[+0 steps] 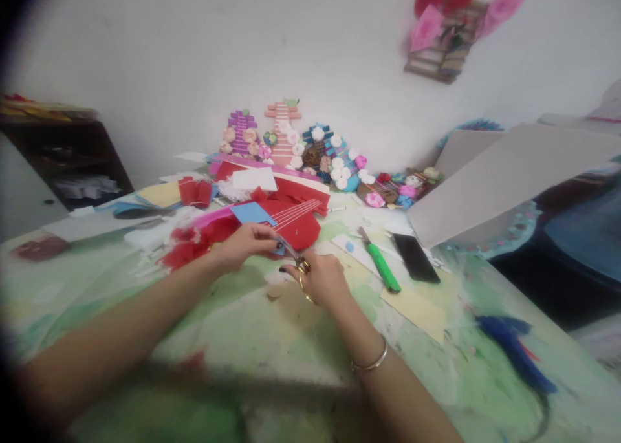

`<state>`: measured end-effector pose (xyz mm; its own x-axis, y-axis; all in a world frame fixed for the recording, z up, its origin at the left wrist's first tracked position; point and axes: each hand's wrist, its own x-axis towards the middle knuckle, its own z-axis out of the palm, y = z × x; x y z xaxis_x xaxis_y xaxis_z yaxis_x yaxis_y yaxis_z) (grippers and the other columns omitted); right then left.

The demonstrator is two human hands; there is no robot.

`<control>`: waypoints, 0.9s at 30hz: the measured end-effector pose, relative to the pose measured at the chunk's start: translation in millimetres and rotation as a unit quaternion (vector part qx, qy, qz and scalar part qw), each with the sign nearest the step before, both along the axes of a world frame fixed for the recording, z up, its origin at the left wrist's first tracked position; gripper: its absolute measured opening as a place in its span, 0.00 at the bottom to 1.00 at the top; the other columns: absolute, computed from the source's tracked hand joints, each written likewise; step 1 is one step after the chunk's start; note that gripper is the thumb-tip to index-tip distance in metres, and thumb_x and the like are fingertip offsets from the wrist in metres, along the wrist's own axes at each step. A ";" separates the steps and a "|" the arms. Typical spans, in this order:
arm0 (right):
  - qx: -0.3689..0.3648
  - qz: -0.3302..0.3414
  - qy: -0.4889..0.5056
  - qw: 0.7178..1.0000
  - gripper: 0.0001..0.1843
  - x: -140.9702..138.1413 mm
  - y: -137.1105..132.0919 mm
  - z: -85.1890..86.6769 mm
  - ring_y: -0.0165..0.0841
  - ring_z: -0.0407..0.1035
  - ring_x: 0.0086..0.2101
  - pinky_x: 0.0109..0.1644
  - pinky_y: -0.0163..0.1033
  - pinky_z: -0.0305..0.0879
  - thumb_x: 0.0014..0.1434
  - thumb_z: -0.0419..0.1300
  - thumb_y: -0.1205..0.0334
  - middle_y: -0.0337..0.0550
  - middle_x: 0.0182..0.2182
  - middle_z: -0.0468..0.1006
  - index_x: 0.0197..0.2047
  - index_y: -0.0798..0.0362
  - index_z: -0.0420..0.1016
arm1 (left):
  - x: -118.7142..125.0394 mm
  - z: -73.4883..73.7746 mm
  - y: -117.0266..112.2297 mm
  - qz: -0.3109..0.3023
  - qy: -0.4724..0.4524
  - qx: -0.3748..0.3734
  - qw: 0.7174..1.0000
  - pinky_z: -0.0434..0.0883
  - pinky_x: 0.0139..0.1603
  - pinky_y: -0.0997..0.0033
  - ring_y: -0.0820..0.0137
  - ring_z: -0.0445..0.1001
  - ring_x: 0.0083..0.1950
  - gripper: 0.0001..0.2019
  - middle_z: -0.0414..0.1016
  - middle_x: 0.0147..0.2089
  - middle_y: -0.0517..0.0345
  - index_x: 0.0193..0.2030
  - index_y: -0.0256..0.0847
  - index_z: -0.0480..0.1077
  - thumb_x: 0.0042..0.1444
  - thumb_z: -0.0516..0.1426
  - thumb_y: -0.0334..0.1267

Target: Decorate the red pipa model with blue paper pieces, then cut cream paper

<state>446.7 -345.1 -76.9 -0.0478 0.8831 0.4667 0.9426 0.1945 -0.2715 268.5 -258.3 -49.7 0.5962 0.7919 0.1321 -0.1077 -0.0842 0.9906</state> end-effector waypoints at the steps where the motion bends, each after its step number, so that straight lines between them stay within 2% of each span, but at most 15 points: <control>1: 0.000 0.001 -0.001 1.000 0.23 -0.1 -0.2 0.1 0.29 0.62 0.21 0.29 0.33 0.49 0.57 0.57 0.40 0.40 0.19 0.71 0.27 0.53 0.71 | -0.5 0.6 0.4 -0.003 0.003 0.001 1.000 0.77 0.36 0.68 0.67 0.77 0.32 0.06 0.78 0.27 0.56 0.25 0.37 0.76 0.39 0.65 0.35; 14: -0.022 -0.004 -0.021 1.000 0.23 -1.2 -1.7 3.7 0.31 0.65 0.22 0.30 0.33 0.50 0.55 0.58 0.39 0.41 0.20 0.73 0.28 0.53 0.72 | -7.8 4.1 4.1 -0.045 0.048 0.024 0.998 0.76 0.39 0.69 0.67 0.78 0.34 0.05 0.80 0.31 0.54 0.28 0.38 0.79 0.43 0.64 0.36; 27: -0.023 0.002 -0.058 0.998 0.21 -1.1 -2.1 4.6 0.32 0.68 0.23 0.30 0.33 0.51 0.54 0.61 0.42 0.41 0.21 0.76 0.28 0.53 0.74 | -14.2 4.4 10.6 -0.077 0.079 0.029 0.993 0.76 0.41 0.70 0.71 0.77 0.33 0.04 0.79 0.29 0.57 0.28 0.36 0.78 0.43 0.63 0.32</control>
<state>445.6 -347.2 -72.4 -0.1026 0.9028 0.4177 0.9675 0.1882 -0.1691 254.3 -247.8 -45.3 0.7263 0.6839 0.0697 0.0336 -0.1365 0.9901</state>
